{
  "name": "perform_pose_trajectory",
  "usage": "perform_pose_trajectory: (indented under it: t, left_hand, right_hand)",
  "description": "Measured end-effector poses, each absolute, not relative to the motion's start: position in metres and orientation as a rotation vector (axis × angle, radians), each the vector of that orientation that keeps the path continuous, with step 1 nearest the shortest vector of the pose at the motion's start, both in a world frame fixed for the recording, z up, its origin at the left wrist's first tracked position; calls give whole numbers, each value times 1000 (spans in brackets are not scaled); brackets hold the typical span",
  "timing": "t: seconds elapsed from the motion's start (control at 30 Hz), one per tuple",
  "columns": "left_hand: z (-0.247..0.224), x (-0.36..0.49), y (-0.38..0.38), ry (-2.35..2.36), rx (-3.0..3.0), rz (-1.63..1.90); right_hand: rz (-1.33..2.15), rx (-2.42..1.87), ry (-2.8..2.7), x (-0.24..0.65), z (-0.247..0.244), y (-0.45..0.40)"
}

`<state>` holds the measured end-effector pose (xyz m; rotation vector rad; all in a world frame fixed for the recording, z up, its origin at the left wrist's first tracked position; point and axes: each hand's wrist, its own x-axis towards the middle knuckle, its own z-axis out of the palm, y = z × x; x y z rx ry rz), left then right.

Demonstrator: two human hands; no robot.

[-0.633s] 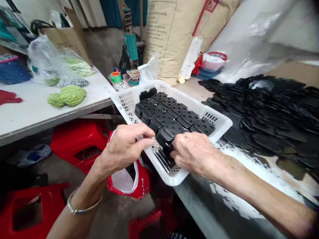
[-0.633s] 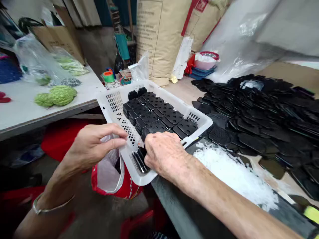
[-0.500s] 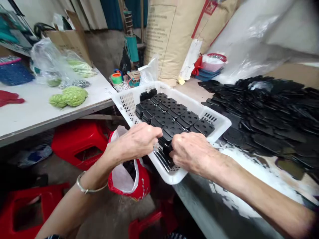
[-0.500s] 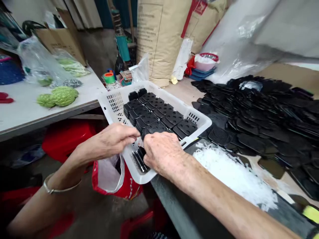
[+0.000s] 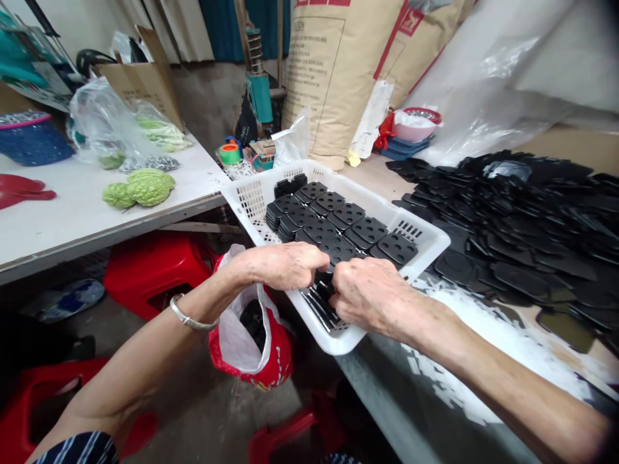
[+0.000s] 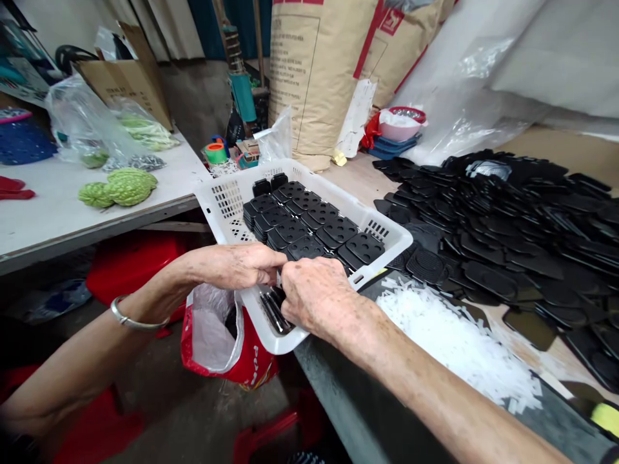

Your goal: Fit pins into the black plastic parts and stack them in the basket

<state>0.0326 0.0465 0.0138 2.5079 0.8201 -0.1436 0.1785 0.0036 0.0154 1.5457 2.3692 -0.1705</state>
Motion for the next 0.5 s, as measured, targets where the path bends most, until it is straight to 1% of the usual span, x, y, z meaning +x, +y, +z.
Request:
perform_pose_trajectory:
  t: [0.17, 0.5]
  left_hand:
    - [11, 34, 44, 826, 2515, -140]
    - [7, 32, 47, 743, 2497, -92]
  right_hand:
    - [-115, 1488, 2426, 181, 12, 4]
    - [-212, 1315, 2462, 179, 13, 3]
